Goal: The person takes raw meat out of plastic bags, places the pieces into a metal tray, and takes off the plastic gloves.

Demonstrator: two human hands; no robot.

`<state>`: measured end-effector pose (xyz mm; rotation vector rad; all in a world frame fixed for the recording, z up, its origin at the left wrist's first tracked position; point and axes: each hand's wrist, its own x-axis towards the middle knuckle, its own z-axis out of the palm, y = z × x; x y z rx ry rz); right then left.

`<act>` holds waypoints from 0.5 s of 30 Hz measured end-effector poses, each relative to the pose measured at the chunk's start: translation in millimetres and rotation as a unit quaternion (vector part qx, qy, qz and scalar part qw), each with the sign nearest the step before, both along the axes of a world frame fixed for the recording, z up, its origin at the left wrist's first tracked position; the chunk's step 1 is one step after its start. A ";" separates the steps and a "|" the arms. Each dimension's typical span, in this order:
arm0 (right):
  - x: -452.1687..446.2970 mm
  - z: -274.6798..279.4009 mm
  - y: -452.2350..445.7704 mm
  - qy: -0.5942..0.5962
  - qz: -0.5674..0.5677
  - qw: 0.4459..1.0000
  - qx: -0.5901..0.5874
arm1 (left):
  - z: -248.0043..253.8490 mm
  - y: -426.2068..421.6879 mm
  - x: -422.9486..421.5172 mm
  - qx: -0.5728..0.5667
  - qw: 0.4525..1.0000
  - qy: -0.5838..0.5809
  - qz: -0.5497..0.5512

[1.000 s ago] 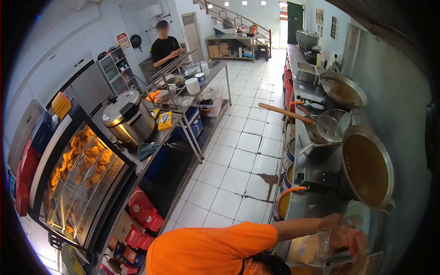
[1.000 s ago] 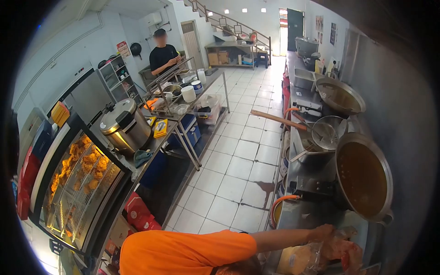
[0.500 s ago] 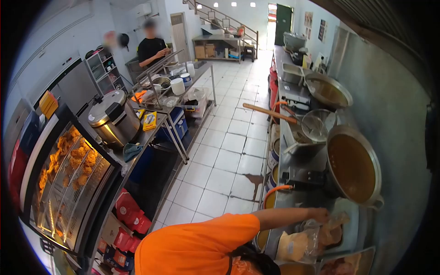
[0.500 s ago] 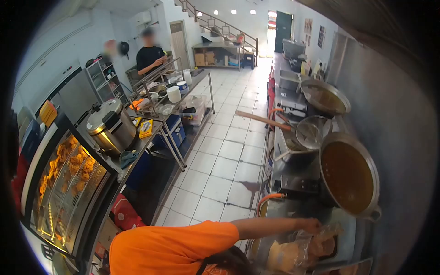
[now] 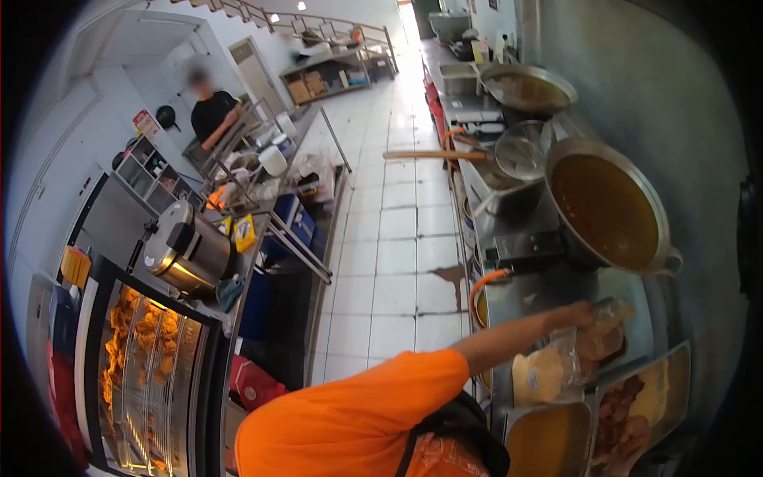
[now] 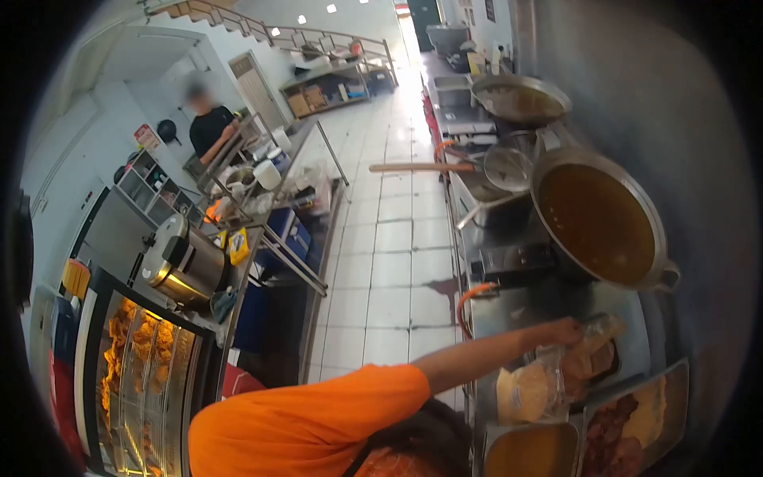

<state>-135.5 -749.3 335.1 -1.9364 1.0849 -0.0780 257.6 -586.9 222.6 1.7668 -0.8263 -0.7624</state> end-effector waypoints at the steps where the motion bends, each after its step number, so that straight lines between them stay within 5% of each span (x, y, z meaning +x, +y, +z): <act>1: -5.0 1.1 -0.8 0.008 -0.001 1.000 -0.007 | 0.0 -5.0 -6.0 -0.007 1.000 0.019 -0.010; 10: 8.1 -3.3 -1.2 0.015 0.013 0.999 -0.026 | 14.1 -11.1 -9.4 0.006 1.000 0.015 0.013; 15: 19.7 -5.0 -13.3 -0.005 0.043 0.998 -0.054 | 23.7 -3.5 -3.6 -0.049 0.980 0.188 -0.031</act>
